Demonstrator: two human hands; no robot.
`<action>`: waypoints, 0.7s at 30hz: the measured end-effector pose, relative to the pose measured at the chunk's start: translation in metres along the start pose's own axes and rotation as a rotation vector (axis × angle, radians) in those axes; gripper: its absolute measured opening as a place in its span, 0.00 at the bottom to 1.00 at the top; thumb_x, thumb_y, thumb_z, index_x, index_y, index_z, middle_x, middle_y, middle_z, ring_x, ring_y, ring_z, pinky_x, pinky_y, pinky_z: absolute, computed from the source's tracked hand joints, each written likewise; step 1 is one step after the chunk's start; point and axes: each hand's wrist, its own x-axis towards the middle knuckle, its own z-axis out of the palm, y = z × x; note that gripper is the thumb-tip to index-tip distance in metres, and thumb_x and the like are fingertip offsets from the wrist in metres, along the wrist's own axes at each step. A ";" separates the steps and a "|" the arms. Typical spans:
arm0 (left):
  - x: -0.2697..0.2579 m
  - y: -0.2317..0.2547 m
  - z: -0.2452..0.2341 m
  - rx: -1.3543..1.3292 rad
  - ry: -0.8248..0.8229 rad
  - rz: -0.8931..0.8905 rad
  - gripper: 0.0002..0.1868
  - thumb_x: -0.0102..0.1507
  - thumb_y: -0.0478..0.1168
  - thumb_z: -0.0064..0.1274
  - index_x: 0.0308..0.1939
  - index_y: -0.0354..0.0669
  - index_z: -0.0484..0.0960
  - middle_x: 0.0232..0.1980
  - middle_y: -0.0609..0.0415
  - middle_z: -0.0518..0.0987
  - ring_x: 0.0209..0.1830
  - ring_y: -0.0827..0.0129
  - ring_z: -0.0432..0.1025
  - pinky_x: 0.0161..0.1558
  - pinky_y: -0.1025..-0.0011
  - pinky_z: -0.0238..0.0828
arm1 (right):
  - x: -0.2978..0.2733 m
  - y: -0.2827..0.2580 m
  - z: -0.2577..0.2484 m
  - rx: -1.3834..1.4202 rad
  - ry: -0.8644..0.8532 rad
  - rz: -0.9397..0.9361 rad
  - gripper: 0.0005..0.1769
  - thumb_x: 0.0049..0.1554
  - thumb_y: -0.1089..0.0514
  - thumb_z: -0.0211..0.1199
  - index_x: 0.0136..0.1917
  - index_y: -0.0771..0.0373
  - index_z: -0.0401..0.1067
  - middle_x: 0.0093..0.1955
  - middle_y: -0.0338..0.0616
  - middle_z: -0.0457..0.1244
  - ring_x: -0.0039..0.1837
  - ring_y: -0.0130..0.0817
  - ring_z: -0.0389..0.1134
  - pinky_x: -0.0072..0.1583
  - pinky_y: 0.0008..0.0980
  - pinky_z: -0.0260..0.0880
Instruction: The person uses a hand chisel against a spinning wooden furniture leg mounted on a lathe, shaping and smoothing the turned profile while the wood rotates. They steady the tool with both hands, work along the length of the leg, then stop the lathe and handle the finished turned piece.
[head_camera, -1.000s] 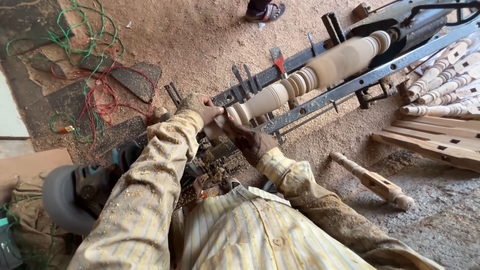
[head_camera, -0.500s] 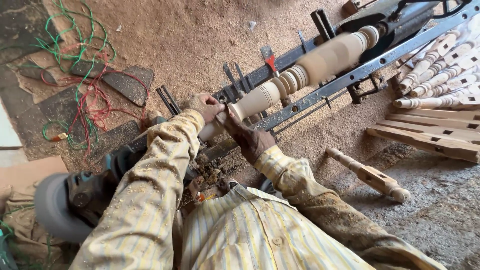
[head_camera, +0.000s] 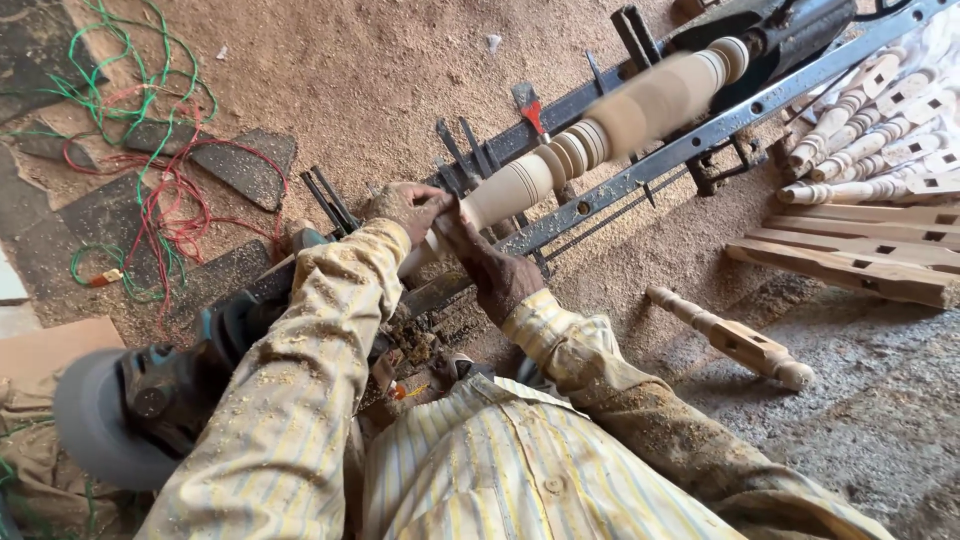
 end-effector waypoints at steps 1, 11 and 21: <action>0.003 -0.007 0.001 0.002 0.002 0.001 0.13 0.63 0.52 0.61 0.45 0.50 0.88 0.49 0.52 0.86 0.48 0.64 0.80 0.57 0.61 0.77 | 0.003 -0.011 -0.017 0.000 0.002 -0.002 0.42 0.51 0.67 0.61 0.77 0.51 0.58 0.48 0.50 0.72 0.44 0.44 0.75 0.46 0.38 0.77; 0.015 -0.023 0.010 0.010 0.031 -0.025 0.13 0.64 0.54 0.58 0.44 0.55 0.91 0.49 0.51 0.87 0.49 0.60 0.79 0.59 0.56 0.74 | 0.009 -0.022 -0.033 0.108 -0.073 0.105 0.42 0.50 0.67 0.61 0.77 0.51 0.60 0.43 0.57 0.70 0.42 0.51 0.73 0.42 0.45 0.75; 0.025 -0.045 0.013 0.027 0.085 0.052 0.17 0.63 0.51 0.58 0.48 0.47 0.87 0.44 0.49 0.87 0.42 0.59 0.80 0.48 0.59 0.77 | 0.020 -0.032 -0.066 0.164 -0.199 0.205 0.31 0.58 0.59 0.59 0.74 0.43 0.64 0.46 0.63 0.68 0.43 0.60 0.70 0.42 0.52 0.72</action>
